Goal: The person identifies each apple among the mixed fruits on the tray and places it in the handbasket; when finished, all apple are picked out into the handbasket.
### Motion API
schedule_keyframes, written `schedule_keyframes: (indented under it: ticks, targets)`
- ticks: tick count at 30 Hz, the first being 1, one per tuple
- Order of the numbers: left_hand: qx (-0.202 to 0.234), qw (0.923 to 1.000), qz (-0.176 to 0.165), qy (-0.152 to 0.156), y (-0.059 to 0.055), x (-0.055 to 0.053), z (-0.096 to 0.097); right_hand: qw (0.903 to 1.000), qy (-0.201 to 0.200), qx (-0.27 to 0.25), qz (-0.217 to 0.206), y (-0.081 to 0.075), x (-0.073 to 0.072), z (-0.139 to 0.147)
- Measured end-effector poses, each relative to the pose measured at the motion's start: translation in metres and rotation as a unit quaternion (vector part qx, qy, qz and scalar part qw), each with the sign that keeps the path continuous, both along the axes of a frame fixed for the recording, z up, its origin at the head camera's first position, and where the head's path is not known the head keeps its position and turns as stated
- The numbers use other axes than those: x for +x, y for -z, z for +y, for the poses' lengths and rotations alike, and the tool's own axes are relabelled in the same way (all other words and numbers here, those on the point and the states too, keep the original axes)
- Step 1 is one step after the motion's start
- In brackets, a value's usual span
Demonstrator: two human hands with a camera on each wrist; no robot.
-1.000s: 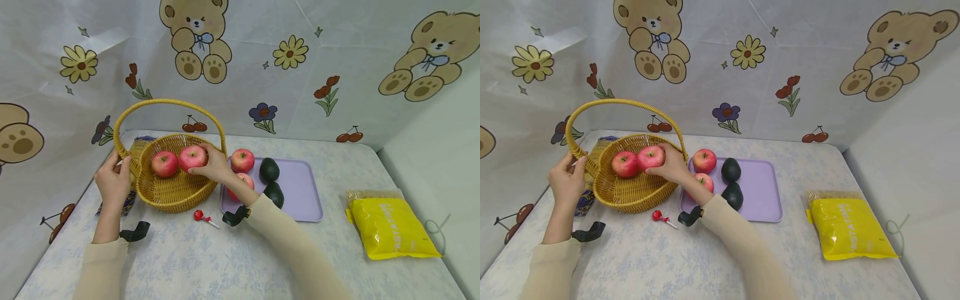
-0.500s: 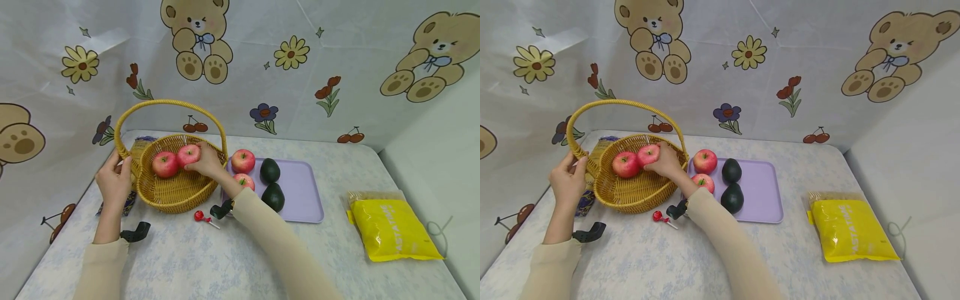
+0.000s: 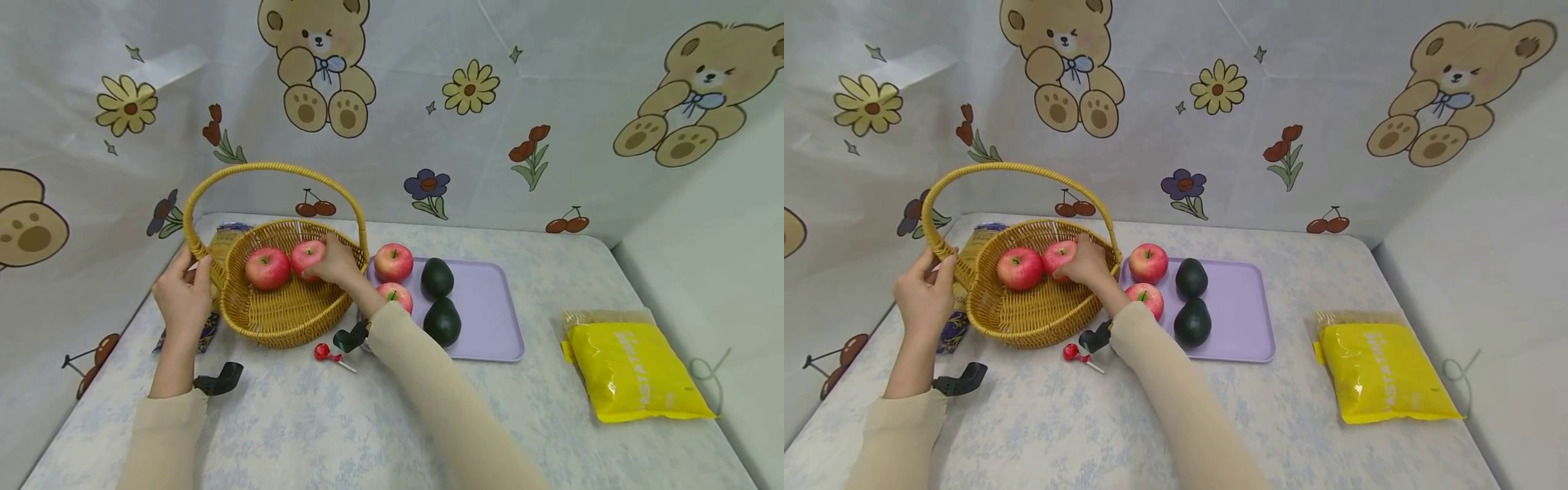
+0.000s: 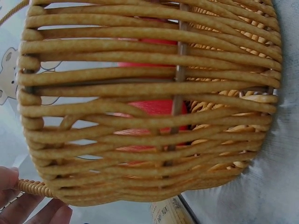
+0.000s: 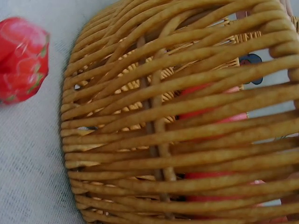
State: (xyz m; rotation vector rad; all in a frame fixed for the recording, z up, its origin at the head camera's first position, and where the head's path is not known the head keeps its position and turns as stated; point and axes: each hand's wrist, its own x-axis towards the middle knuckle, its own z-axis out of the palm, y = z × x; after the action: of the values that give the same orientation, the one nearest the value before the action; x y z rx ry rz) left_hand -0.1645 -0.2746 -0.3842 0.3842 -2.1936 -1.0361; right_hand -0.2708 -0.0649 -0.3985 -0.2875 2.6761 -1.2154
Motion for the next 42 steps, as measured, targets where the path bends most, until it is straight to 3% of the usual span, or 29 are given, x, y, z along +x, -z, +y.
schedule_keyframes:
  ticks: [13,29,35,42]
  targets:
    - [0.016,0.9997,-0.002,0.018,0.003,0.0,0.001,0.9996,0.024,-0.002,0.017,0.012,-0.001,-0.004]
    - [0.016,0.9996,-0.024,0.008,0.001,0.001,0.001,0.9986,0.023,0.033,0.033,0.002,0.006,-0.006]
    - [0.013,0.9997,-0.019,0.004,0.002,0.0,0.0,0.9974,-0.011,0.01,0.071,-0.013,0.024,0.005]
    - [0.007,0.9999,-0.007,0.011,0.0,0.0,-0.002,0.9863,-0.084,-0.048,0.133,-0.036,0.061,0.032]
